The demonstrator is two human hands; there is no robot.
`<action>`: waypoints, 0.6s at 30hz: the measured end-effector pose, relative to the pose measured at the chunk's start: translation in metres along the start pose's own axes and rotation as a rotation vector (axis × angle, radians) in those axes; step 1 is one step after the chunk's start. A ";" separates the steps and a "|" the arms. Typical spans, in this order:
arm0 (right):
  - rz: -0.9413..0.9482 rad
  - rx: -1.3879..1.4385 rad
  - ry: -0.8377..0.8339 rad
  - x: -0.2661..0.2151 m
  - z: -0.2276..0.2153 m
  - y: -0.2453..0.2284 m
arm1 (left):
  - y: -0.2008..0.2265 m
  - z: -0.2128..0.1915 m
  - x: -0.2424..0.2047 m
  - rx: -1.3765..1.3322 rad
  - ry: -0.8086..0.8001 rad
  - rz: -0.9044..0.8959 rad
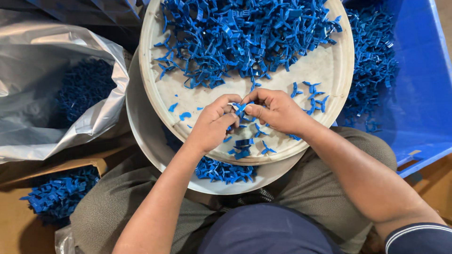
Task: The person sits on the floor and sorts blue plastic pieces from a white bucket into a blue bin. They pick up handfuls of the plastic parts, separate them by hand, and place the sorted pieces into the bin.
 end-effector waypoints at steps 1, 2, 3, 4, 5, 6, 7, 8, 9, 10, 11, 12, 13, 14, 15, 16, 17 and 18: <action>-0.008 -0.046 0.034 0.000 -0.002 0.000 | 0.004 0.001 -0.001 0.040 0.004 0.069; 0.015 -0.047 0.043 0.000 -0.003 0.002 | 0.009 0.002 -0.002 0.081 0.007 0.142; 0.037 -0.049 0.052 0.000 -0.005 0.004 | 0.014 0.004 -0.004 0.123 0.009 0.214; 0.056 -0.051 0.059 0.001 -0.005 0.005 | 0.016 0.004 -0.004 0.140 0.030 0.218; 0.038 0.011 0.042 0.002 -0.005 0.003 | 0.017 0.004 -0.005 0.157 0.052 0.222; 0.025 0.073 0.026 0.001 -0.004 0.002 | 0.019 0.004 -0.007 0.171 0.073 0.222; 0.011 0.136 0.009 0.000 -0.003 0.001 | 0.015 0.003 -0.007 0.052 0.066 0.137; -0.016 0.167 -0.014 0.000 -0.003 -0.002 | 0.012 0.002 -0.008 -0.067 0.057 0.056; -0.043 0.198 -0.037 -0.001 -0.003 -0.005 | 0.009 0.002 -0.008 -0.185 0.047 -0.026; -0.066 0.232 -0.062 -0.002 -0.001 -0.007 | 0.015 0.001 -0.009 -0.113 0.079 0.015; -0.048 0.175 -0.035 -0.002 -0.002 -0.005 | 0.021 0.002 -0.010 -0.041 0.111 0.057; -0.030 0.117 -0.006 -0.002 -0.003 -0.003 | 0.028 0.003 -0.010 0.030 0.140 0.100; -0.012 0.058 0.023 -0.002 -0.005 -0.002 | 0.034 0.001 -0.012 0.192 0.192 0.112; -0.112 -0.018 0.044 -0.002 -0.006 -0.010 | 0.040 -0.001 -0.016 0.354 0.246 0.124; -0.212 -0.094 0.065 -0.003 -0.005 -0.019 | 0.046 -0.002 -0.019 0.515 0.300 0.135; -0.313 -0.170 0.085 -0.005 -0.004 -0.028 | 0.057 0.001 -0.024 0.595 0.345 0.236; -0.310 -0.186 0.109 -0.005 -0.004 -0.028 | 0.067 0.005 -0.030 0.674 0.388 0.339; -0.307 -0.203 0.135 -0.007 -0.005 -0.029 | 0.076 0.008 -0.035 0.753 0.430 0.445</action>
Point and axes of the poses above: each hand's wrist, its own x-axis towards the middle knuckle, its own z-axis out of the palm, y = z × x, the point moved 8 cm from there along x, towards the middle knuckle
